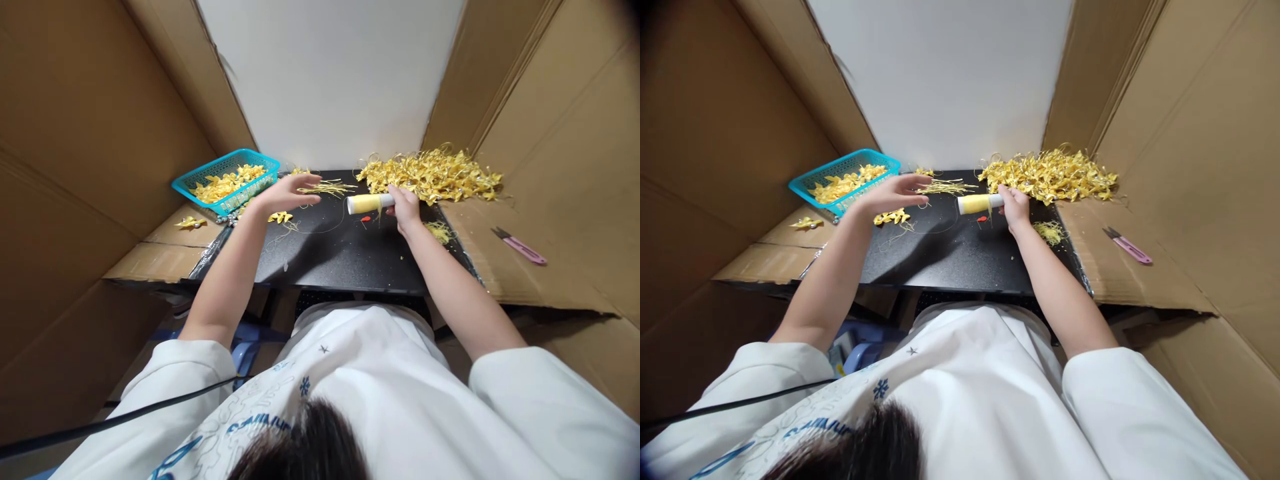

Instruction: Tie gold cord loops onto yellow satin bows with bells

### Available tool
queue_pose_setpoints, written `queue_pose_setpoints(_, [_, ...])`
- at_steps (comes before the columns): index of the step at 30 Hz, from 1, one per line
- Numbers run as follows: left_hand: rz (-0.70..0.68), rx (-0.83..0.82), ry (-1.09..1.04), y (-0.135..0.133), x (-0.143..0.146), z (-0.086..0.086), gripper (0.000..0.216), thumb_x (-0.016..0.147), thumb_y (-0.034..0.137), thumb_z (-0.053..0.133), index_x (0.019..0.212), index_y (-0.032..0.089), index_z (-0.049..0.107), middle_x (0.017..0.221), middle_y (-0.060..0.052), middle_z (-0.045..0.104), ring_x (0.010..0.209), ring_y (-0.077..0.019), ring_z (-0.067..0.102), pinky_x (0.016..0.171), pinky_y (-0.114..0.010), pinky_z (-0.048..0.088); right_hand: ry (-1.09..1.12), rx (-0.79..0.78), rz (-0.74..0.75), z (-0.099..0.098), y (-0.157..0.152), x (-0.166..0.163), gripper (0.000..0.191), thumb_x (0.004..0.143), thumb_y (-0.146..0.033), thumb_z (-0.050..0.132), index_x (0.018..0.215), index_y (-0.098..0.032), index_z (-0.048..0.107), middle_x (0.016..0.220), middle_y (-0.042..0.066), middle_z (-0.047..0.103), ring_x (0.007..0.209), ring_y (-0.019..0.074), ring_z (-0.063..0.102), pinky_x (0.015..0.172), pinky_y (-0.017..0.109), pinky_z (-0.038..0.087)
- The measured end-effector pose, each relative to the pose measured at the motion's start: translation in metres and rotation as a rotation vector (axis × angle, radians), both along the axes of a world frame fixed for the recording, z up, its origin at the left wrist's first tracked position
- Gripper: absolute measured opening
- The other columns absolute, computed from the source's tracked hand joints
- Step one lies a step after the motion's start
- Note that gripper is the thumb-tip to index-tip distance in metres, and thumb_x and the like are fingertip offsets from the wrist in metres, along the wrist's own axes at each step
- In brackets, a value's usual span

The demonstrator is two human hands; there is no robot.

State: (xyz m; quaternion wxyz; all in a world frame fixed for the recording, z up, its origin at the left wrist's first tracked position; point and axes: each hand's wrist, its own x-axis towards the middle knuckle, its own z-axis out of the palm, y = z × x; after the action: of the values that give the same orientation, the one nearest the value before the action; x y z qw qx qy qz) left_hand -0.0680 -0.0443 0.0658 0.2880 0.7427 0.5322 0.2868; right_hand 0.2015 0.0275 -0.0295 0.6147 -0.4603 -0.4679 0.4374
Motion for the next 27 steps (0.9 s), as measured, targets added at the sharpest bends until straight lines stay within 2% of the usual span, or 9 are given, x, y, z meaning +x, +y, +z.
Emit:
queue_pose_setpoints(3, [-0.109, -0.289, -0.377, 0.008, 0.03, -0.033, 0.056, 0.064, 0.021, 0.081, 0.116, 0.016, 0.063, 0.116, -0.01, 0.069, 0.106, -0.0203, 0.062, 0.093, -0.032, 0.047, -0.041, 0.033, 0.103, -0.001, -0.003, -0.004, 0.04, 0.073, -0.054, 0.068, 0.062, -0.019, 0.051, 0.049, -0.005, 0.044, 0.043, 0.0076, 0.042, 0.041, 0.021, 0.036])
queue_pose_setpoints(5, [-0.149, -0.364, -0.409, 0.011, 0.044, -0.055, 0.033, 0.067, 0.027, 0.08, 0.094, 0.012, 0.067, 0.083, -0.008, 0.071, 0.073, -0.0161, 0.064, 0.071, -0.029, 0.05, -0.066, 0.041, 0.119, -0.001, -0.005, -0.004, 0.042, 0.071, -0.055, 0.07, 0.059, -0.019, 0.05, 0.047, -0.005, 0.044, 0.042, 0.0077, 0.042, 0.041, 0.021, 0.035])
queue_pose_setpoints(7, [-0.153, -0.376, -0.442, 0.013, 0.049, -0.072, 0.025, 0.072, 0.033, 0.076, 0.069, 0.012, 0.061, 0.054, 0.001, 0.054, 0.047, -0.0082, 0.048, 0.05, -0.023, 0.04, -0.089, 0.043, 0.122, -0.001, -0.005, -0.004, 0.044, 0.069, -0.055, 0.071, 0.056, -0.019, 0.049, 0.045, -0.006, 0.043, 0.04, 0.0077, 0.041, 0.04, 0.021, 0.034])
queue_pose_setpoints(9, [-0.126, -0.344, -0.502, 0.014, 0.046, -0.079, 0.039, 0.077, 0.037, 0.069, 0.054, 0.017, 0.045, 0.045, 0.007, 0.035, 0.038, -0.0043, 0.031, 0.041, -0.02, 0.027, -0.104, 0.04, 0.11, -0.002, -0.005, -0.003, 0.044, 0.068, -0.053, 0.072, 0.054, -0.019, 0.047, 0.044, -0.006, 0.041, 0.04, 0.0076, 0.041, 0.04, 0.021, 0.034])
queue_pose_setpoints(12, [-0.053, -0.255, -0.601, 0.015, 0.032, -0.076, 0.05, 0.083, 0.04, 0.057, 0.051, 0.021, 0.024, 0.045, 0.009, 0.021, 0.037, -0.0038, 0.02, 0.038, -0.019, 0.018, -0.119, 0.036, 0.087, -0.002, -0.005, -0.002, 0.042, 0.067, -0.048, 0.074, 0.052, -0.019, 0.046, 0.042, -0.007, 0.039, 0.04, 0.0075, 0.04, 0.041, 0.021, 0.033])
queue_pose_setpoints(14, [-0.004, -0.19, -0.648, 0.016, 0.024, -0.071, 0.05, 0.085, 0.04, 0.051, 0.053, 0.022, 0.018, 0.045, 0.009, 0.015, 0.037, -0.0043, 0.016, 0.038, -0.019, 0.016, -0.129, 0.033, 0.076, -0.003, -0.005, -0.002, 0.04, 0.067, -0.042, 0.074, 0.05, -0.019, 0.046, 0.041, -0.007, 0.04, 0.039, 0.0073, 0.039, 0.041, 0.021, 0.032])
queue_pose_setpoints(18, [0.067, -0.088, -0.669, 0.015, 0.018, -0.064, 0.048, 0.085, 0.039, 0.049, 0.054, 0.021, 0.017, 0.046, 0.009, 0.014, 0.038, -0.0047, 0.015, 0.04, -0.019, 0.019, -0.129, 0.011, 0.034, -0.004, -0.003, -0.001, 0.035, 0.07, -0.037, 0.07, 0.051, -0.019, 0.046, 0.04, -0.007, 0.04, 0.039, 0.0079, 0.039, 0.041, 0.022, 0.031])
queue_pose_setpoints(22, [0.14, 0.0, -0.597, 0.012, 0.011, -0.059, 0.047, 0.083, 0.037, 0.051, 0.054, 0.021, 0.017, 0.047, 0.009, 0.014, 0.04, -0.0047, 0.015, 0.042, -0.02, 0.02, -0.09, -0.04, -0.029, -0.004, 0.002, 0.002, 0.028, 0.073, -0.037, 0.065, 0.057, -0.02, 0.05, 0.041, -0.007, 0.04, 0.039, 0.0087, 0.038, 0.04, 0.022, 0.032])
queue_pose_setpoints(27, [0.242, 0.068, -0.359, -0.007, -0.027, -0.037, 0.045, 0.072, 0.023, 0.063, 0.05, 0.02, 0.023, 0.046, 0.008, 0.022, 0.044, -0.0049, 0.02, 0.046, -0.023, 0.015, -0.029, -0.083, -0.07, -0.003, 0.004, 0.006, 0.024, 0.07, -0.038, 0.064, 0.061, -0.02, 0.051, 0.044, -0.008, 0.037, 0.04, 0.0081, 0.037, 0.037, 0.021, 0.032])
